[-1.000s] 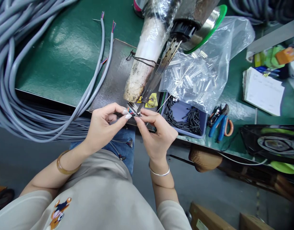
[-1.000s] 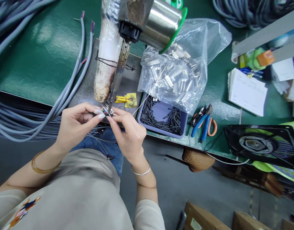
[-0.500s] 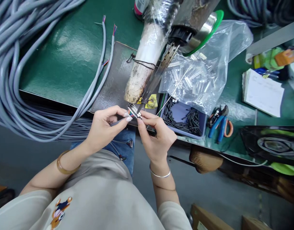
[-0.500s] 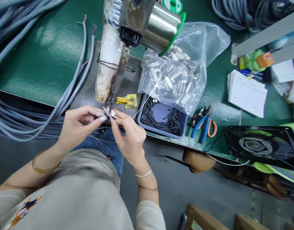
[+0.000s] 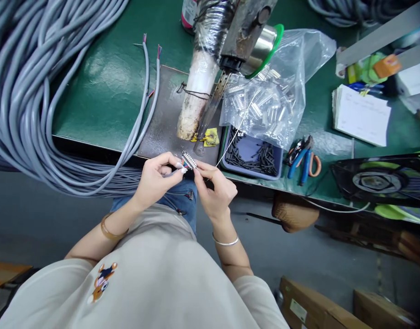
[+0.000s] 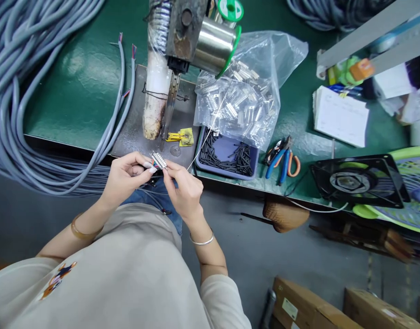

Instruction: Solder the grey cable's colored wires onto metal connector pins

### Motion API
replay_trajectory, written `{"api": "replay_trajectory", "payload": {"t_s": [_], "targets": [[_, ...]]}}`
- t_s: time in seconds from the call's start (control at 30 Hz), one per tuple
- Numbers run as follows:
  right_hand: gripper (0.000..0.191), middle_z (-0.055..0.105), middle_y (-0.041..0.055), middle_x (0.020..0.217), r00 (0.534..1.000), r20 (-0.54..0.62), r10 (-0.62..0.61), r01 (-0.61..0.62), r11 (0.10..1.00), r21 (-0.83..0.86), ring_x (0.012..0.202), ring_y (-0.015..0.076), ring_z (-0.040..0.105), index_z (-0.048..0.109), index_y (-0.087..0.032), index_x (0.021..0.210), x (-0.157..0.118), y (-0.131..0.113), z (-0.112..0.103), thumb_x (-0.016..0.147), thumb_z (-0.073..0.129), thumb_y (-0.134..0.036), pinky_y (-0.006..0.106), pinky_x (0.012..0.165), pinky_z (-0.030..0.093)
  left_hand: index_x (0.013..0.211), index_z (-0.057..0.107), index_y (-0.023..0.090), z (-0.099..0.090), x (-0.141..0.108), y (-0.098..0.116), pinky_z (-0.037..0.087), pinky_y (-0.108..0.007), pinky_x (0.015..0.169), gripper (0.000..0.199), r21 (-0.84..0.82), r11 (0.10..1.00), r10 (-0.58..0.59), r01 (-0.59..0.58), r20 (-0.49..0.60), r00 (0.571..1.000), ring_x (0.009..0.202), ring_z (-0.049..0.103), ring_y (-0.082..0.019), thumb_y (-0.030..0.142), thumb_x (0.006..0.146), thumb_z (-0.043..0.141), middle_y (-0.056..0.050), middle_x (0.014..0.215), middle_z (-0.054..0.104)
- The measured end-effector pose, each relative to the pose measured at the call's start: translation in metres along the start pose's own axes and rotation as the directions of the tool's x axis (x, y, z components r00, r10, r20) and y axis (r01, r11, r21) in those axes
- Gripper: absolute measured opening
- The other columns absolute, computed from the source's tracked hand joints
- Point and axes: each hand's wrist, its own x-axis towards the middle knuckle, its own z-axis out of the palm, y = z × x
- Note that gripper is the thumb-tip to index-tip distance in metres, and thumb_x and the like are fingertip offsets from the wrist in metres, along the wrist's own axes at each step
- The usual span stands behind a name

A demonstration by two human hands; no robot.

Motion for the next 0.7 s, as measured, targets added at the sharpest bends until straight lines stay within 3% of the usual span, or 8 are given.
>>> {"api": "replay_trajectory", "payload": {"t_s": [0.2,0.43,0.53,0.6,0.7], "targets": [[0.021,0.079,0.0107,0.105,0.996,-0.007,-0.094,0.094,0.995,0.030,0.095,0.0179,0.078,0.062,-0.019,0.099,-0.007,0.002,-0.005,0.088,0.068,-0.003,0.025,0.081,0.063,0.075,0.070,0.012,0.000,-0.011,-0.005,0.047,-0.017,0.054,0.012,0.050,0.992,0.115,-0.114,0.001,0.993,0.067,0.064,-0.010,0.023,0.076,0.076,-0.009,0.091,0.076],[0.017,0.080,0.0059,0.097,0.999,-0.033,-0.008,0.011,0.996,0.084,0.087,0.0160,0.078,0.062,-0.020,0.098,-0.014,0.002,-0.012,0.091,0.067,-0.007,0.025,0.076,0.064,0.084,0.072,0.014,0.002,-0.023,-0.016,0.056,-0.022,0.074,0.002,0.199,0.903,0.374,-0.380,0.069,0.925,0.089,0.074,-0.016,0.013,0.085,0.071,-0.010,0.099,0.078],[0.014,0.080,0.0030,0.092,0.997,-0.070,0.045,-0.039,0.995,0.088,0.085,0.0178,0.079,0.065,-0.021,0.099,-0.016,0.005,-0.015,0.091,0.067,-0.009,0.030,0.080,0.065,0.085,0.071,0.014,0.003,-0.026,-0.017,0.056,-0.022,0.075,0.003,0.237,0.880,0.399,-0.412,0.101,0.911,0.090,0.075,-0.016,0.011,0.086,0.070,-0.010,0.100,0.078],[0.011,0.078,-0.0002,0.084,0.980,-0.119,0.157,-0.145,0.984,0.104,0.069,0.0153,0.076,0.067,-0.021,0.098,-0.014,0.006,-0.017,0.092,0.067,-0.012,0.026,0.066,0.063,0.087,0.070,0.014,0.002,-0.029,-0.018,0.055,-0.021,0.073,0.002,0.258,0.876,0.382,-0.407,0.145,0.913,0.089,0.075,-0.016,0.012,0.088,0.069,-0.010,0.099,0.078],[0.006,0.070,-0.0057,0.071,0.925,-0.231,0.302,-0.258,0.945,0.201,0.044,0.0078,0.062,0.068,-0.022,0.096,-0.002,0.001,-0.026,0.093,0.068,-0.018,0.019,0.039,0.043,0.089,0.069,0.015,-0.002,-0.035,-0.026,0.053,-0.022,0.073,0.005,0.314,0.860,0.309,-0.402,0.306,0.900,0.085,0.073,-0.016,0.015,0.091,0.065,-0.008,0.094,0.077]]}}
